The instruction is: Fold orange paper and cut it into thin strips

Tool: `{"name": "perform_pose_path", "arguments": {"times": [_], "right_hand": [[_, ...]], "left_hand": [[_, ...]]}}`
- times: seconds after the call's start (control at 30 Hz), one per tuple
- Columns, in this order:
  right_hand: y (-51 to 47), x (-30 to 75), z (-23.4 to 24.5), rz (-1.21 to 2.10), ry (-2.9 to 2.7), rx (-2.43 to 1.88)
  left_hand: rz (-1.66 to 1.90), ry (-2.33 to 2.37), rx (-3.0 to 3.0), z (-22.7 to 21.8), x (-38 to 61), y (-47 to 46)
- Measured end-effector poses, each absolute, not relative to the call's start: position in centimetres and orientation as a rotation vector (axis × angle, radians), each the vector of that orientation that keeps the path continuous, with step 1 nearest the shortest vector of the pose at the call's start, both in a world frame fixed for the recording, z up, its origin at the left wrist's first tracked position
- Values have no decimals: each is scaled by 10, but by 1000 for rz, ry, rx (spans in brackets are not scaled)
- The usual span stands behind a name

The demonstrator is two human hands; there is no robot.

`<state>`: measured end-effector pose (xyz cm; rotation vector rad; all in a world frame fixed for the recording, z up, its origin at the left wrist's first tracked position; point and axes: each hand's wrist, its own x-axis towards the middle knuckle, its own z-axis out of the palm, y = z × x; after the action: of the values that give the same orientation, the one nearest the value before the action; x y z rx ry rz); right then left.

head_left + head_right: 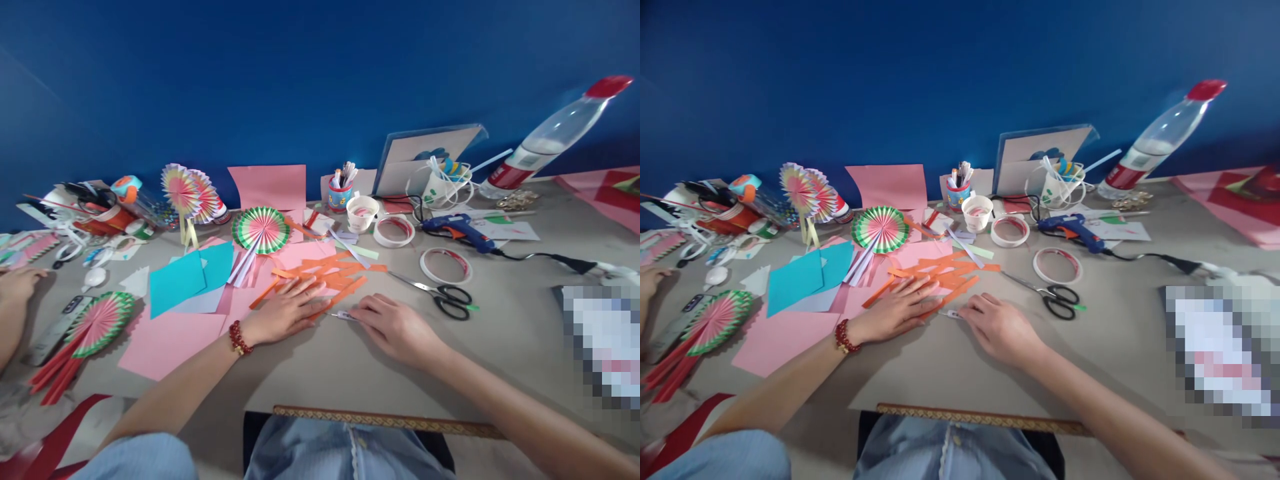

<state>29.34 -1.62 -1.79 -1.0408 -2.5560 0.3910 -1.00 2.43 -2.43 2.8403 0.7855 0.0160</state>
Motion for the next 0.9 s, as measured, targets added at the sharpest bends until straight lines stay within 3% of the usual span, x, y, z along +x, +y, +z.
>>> {"name": "perform_pose_path", "arguments": {"times": [0.9], "right_hand": [[-12, 294, -16, 426, -2600, -962]], "left_hand": [[-1, 813, 2866, -24, -9, 23]]}}
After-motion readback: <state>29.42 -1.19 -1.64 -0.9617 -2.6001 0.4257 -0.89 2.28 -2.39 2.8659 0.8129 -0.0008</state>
